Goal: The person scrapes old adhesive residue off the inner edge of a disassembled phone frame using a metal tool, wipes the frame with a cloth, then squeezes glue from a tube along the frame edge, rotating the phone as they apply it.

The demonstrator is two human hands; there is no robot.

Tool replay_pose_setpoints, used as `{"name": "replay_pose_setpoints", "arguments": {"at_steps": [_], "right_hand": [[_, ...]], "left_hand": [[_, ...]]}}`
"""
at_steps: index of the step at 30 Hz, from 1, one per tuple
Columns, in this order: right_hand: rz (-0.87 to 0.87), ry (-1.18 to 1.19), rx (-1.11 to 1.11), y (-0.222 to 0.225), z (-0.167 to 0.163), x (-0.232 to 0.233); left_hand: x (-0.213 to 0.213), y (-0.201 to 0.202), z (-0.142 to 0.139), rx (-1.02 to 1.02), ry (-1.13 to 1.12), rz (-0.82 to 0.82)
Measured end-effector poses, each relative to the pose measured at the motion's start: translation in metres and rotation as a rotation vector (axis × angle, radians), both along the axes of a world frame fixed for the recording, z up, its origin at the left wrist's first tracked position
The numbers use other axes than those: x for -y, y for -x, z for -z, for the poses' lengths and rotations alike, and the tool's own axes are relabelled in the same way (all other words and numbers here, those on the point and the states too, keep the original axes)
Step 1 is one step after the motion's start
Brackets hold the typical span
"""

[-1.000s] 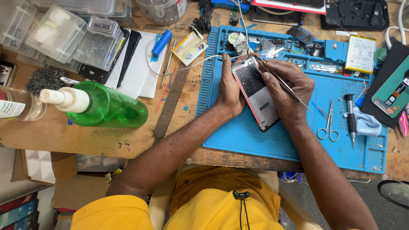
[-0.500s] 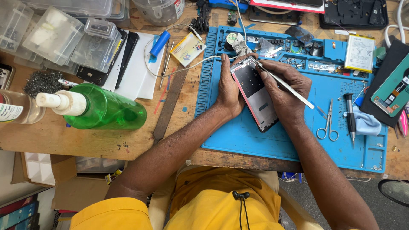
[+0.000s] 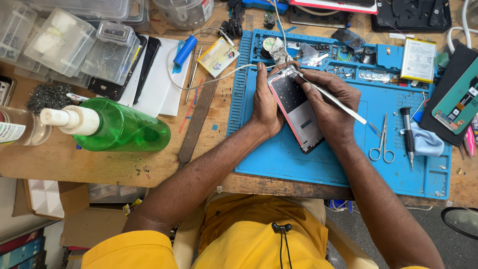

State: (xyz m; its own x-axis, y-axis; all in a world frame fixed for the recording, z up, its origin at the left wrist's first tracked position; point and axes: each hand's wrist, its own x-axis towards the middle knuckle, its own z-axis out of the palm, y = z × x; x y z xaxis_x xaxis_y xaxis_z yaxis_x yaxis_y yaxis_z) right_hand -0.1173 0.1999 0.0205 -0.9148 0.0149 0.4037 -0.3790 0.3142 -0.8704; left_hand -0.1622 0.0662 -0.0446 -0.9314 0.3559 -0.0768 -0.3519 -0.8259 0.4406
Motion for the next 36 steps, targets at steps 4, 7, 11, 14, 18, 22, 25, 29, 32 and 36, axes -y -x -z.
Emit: {"name": "replay_pose_setpoints", "arguments": {"at_steps": [4, 7, 11, 14, 18, 22, 25, 29, 32, 36], "right_hand": [[-0.001, 0.074, 0.064, -0.002, -0.002, 0.001], [-0.01, 0.01, -0.005, -0.001, -0.002, 0.001], [-0.02, 0.094, 0.048, -0.001, -0.002, 0.002], [-0.001, 0.099, 0.055, -0.001, -0.002, 0.002], [-0.004, 0.013, 0.014, -0.001, 0.0, 0.001], [-0.001, 0.112, 0.073, -0.002, -0.001, 0.003], [0.016, 0.053, 0.043, 0.0, -0.007, 0.003], [-0.037, 0.064, 0.103, 0.015, -0.022, -0.004], [-0.006, 0.084, 0.117, 0.027, -0.027, -0.005], [-0.028, -0.124, -0.063, 0.031, -0.026, 0.001]], "left_hand": [[0.001, -0.001, 0.0, 0.004, -0.011, 0.008], [0.001, -0.001, -0.001, 0.017, 0.007, 0.011], [0.001, -0.001, -0.003, 0.011, 0.022, 0.006], [0.002, -0.001, -0.003, 0.003, 0.034, 0.005], [0.001, -0.001, -0.001, 0.011, 0.007, 0.013], [0.001, 0.0, 0.001, -0.002, 0.013, 0.016], [0.001, -0.001, 0.0, -0.018, 0.012, 0.019], [-0.001, -0.002, -0.003, -0.044, -0.017, 0.036], [0.0, -0.001, -0.005, -0.028, 0.006, 0.047], [0.001, 0.0, -0.003, 0.02, 0.049, 0.01]]}}
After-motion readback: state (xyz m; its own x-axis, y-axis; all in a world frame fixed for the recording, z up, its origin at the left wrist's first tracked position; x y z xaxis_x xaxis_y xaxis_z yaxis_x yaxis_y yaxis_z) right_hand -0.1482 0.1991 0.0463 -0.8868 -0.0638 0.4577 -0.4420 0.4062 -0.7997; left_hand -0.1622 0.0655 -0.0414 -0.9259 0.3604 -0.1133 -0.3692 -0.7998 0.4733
